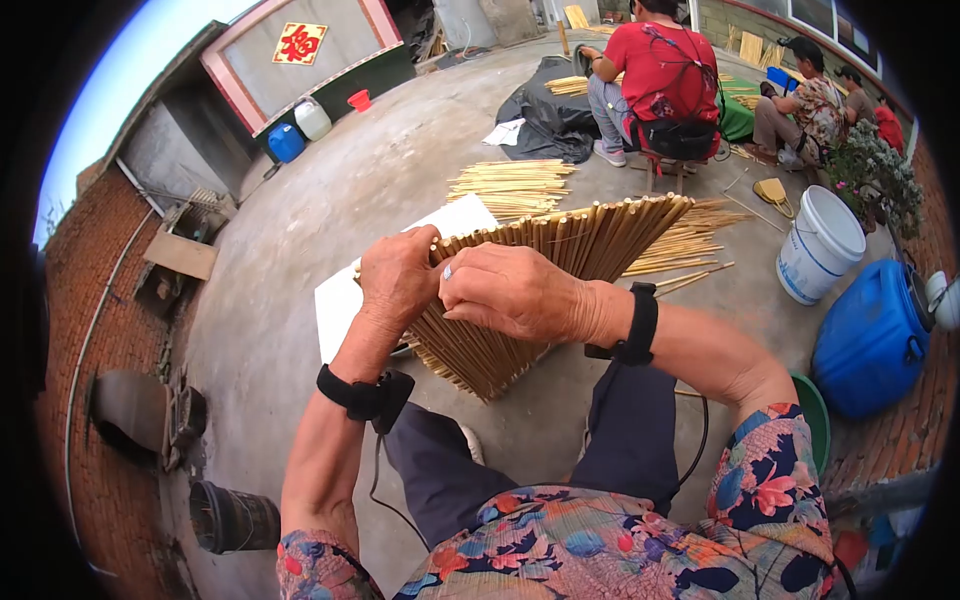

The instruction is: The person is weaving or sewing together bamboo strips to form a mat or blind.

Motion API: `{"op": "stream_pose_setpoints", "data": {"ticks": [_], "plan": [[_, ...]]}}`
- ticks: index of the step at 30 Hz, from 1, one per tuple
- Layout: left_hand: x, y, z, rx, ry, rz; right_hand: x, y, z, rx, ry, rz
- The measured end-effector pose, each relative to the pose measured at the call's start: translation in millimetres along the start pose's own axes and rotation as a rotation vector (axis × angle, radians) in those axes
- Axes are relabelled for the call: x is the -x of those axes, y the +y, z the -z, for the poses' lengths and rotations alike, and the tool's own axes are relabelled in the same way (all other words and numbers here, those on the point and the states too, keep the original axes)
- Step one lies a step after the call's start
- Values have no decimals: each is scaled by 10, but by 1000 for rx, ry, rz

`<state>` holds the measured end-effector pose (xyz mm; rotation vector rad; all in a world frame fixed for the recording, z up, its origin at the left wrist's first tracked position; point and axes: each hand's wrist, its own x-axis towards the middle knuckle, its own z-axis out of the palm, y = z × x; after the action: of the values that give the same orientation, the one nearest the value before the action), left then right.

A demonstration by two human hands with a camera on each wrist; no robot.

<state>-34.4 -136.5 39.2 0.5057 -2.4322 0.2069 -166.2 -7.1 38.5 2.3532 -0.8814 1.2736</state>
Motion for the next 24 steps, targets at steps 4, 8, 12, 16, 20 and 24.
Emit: {"op": "stream_pose_setpoints", "data": {"ticks": [4,8,12,16,20,24], "plan": [[0,4,43,7,-35,-16,0,-25,-128,-685,105,-747],[35,7,57,-50,-62,-25,-147,115,-375,-773,389,-664],[88,-141,-43,104,107,-120,-157,-116,-569,-695,362,-654],[97,-57,-45,38,93,-54,-204,-211,-540,-945,610,-846],[107,-20,-10,19,-7,23,-188,-233,-532,-975,583,-810],[38,-49,-14,-36,31,-9,-135,-180,-517,-873,553,-747]]}}
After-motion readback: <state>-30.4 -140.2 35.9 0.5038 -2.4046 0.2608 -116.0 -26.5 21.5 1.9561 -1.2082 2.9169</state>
